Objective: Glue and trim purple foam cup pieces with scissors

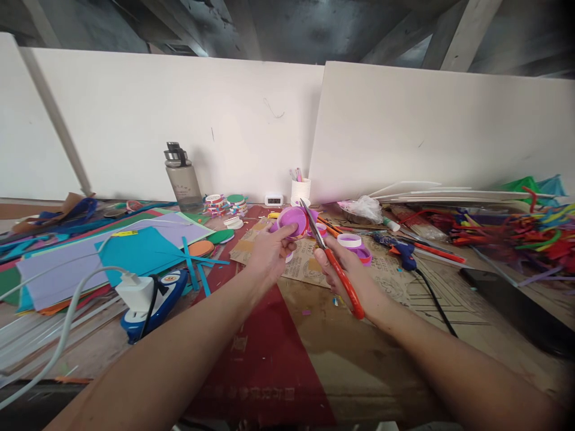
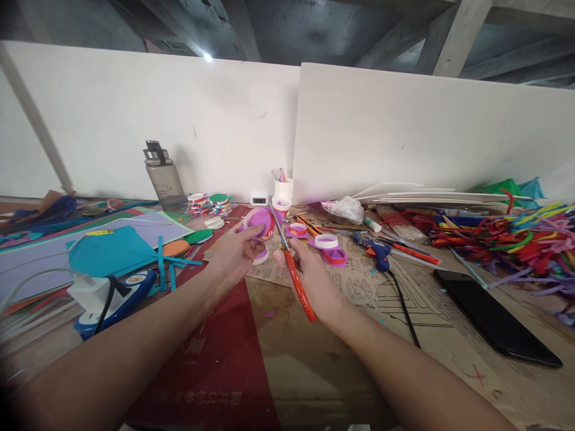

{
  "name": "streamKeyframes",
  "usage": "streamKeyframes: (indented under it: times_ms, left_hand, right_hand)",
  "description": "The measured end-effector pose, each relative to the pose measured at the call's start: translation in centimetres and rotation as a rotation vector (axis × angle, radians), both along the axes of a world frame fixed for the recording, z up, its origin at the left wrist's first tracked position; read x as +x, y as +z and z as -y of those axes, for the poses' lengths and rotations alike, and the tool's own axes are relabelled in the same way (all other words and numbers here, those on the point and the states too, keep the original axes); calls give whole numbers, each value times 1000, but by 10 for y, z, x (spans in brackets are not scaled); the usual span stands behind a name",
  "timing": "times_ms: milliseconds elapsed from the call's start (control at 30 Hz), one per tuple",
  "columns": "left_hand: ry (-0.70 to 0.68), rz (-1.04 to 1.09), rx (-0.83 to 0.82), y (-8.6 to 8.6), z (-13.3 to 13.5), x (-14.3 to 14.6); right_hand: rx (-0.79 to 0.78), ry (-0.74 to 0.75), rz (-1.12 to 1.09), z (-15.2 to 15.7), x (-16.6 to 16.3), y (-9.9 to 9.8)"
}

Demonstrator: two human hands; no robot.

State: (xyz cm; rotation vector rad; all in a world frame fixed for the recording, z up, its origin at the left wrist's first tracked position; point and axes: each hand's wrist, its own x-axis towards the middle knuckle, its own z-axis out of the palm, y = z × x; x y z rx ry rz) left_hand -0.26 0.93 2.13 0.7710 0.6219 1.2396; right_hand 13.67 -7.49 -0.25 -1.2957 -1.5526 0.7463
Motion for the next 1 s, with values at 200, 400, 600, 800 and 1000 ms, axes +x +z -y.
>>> streamKeyframes:
  times_ms: [200, 400, 600, 800, 1000]
  left_hand:
    - [27, -5, -24, 0, -2, -1]
    - [32, 53, -64, -1, -4, 1]
    - [6, 34, 6, -1, -1, 3]
    - [-49, -5, 53, -2, 3, 4]
    - [-50, -17, 60, -3, 2, 4]
  right_hand:
    - [-28, -14, 8, -1, 2, -5]
    - [-12, -16, 28, -1, 1, -5]
    - [33, -11, 75, 1, -1, 3]
    - [53, -44, 87, 1, -1, 3]
    - [33, -27, 42, 0, 0, 0]
